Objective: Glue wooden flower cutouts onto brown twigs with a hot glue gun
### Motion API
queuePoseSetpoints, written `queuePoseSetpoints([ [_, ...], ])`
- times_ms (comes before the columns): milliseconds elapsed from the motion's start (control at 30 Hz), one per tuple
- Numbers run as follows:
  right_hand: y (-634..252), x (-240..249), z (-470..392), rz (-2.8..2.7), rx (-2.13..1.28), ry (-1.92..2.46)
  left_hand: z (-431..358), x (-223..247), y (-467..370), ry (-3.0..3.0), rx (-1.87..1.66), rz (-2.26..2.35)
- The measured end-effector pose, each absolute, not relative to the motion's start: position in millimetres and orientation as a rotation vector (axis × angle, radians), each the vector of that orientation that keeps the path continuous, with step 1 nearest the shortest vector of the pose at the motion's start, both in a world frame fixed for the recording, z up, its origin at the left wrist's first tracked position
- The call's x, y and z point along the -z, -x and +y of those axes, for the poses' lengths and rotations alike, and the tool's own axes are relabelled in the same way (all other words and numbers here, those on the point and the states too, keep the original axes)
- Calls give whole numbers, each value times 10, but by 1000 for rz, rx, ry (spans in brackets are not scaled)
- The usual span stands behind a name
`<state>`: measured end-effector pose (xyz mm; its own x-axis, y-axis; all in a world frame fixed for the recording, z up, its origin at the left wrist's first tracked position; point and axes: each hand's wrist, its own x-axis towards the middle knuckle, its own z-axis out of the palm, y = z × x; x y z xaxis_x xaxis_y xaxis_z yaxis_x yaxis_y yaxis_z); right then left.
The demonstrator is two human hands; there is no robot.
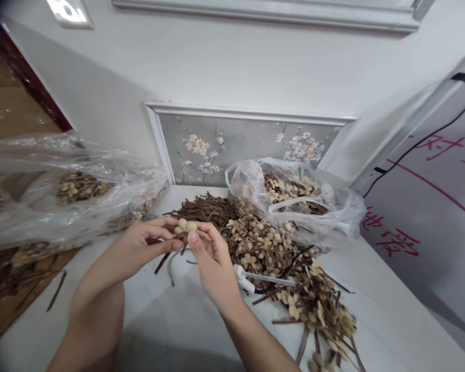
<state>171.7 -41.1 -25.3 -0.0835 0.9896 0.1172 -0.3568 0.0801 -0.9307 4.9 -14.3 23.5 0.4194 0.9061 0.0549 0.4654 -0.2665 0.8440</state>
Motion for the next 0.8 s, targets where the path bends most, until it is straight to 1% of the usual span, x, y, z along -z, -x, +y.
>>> queuePoseSetpoints([
  [800, -1710, 303, -384, -1112, -1352, 910, -154, -199, -80, -1922, -708, 1152],
])
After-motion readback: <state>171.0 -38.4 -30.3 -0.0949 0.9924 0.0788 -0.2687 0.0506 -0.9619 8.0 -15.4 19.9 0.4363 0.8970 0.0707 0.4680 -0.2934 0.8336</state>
